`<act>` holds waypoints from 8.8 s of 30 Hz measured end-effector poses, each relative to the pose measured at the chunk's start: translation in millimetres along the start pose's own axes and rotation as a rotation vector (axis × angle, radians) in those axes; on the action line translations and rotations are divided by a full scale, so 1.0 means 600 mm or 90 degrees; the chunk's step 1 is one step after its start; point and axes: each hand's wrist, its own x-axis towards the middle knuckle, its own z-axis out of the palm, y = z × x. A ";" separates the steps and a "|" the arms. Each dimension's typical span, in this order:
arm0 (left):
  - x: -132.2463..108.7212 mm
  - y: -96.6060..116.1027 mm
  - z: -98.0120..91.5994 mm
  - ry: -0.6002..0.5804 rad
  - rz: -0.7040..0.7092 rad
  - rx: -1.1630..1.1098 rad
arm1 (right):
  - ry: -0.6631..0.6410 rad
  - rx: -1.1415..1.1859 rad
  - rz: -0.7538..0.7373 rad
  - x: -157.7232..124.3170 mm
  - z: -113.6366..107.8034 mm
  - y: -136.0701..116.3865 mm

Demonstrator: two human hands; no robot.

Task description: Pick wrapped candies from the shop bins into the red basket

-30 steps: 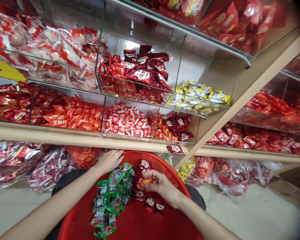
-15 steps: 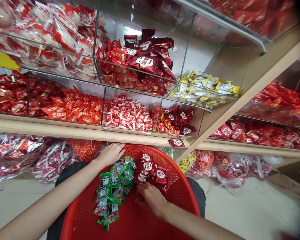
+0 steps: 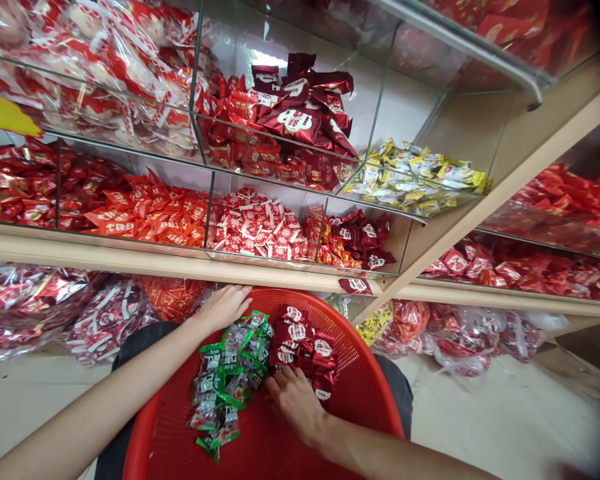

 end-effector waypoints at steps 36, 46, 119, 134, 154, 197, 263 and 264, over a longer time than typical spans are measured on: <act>0.002 -0.018 0.023 0.040 0.004 -0.049 | 0.254 0.232 0.438 0.125 -0.356 0.332; 0.000 -0.019 0.023 0.048 -0.004 -0.042 | 0.179 0.340 0.437 0.148 -0.353 0.329; 0.001 -0.005 0.005 0.011 0.014 0.008 | -0.154 -0.042 0.036 0.001 -0.043 0.000; -0.001 -0.002 0.000 0.003 0.019 0.033 | -0.168 -0.022 0.091 -0.014 -0.054 0.012; 0.000 -0.001 -0.003 -0.008 0.010 0.037 | -0.126 -0.043 0.013 0.002 -0.014 -0.043; 0.000 -0.006 0.005 0.010 0.013 0.015 | -0.151 -0.034 -0.030 -0.008 -0.038 -0.005; 0.002 -0.020 0.026 0.041 0.020 -0.029 | 0.191 0.066 0.412 0.136 -0.344 0.261; 0.002 -0.021 0.027 0.045 0.019 -0.035 | 0.183 0.072 0.406 0.138 -0.341 0.258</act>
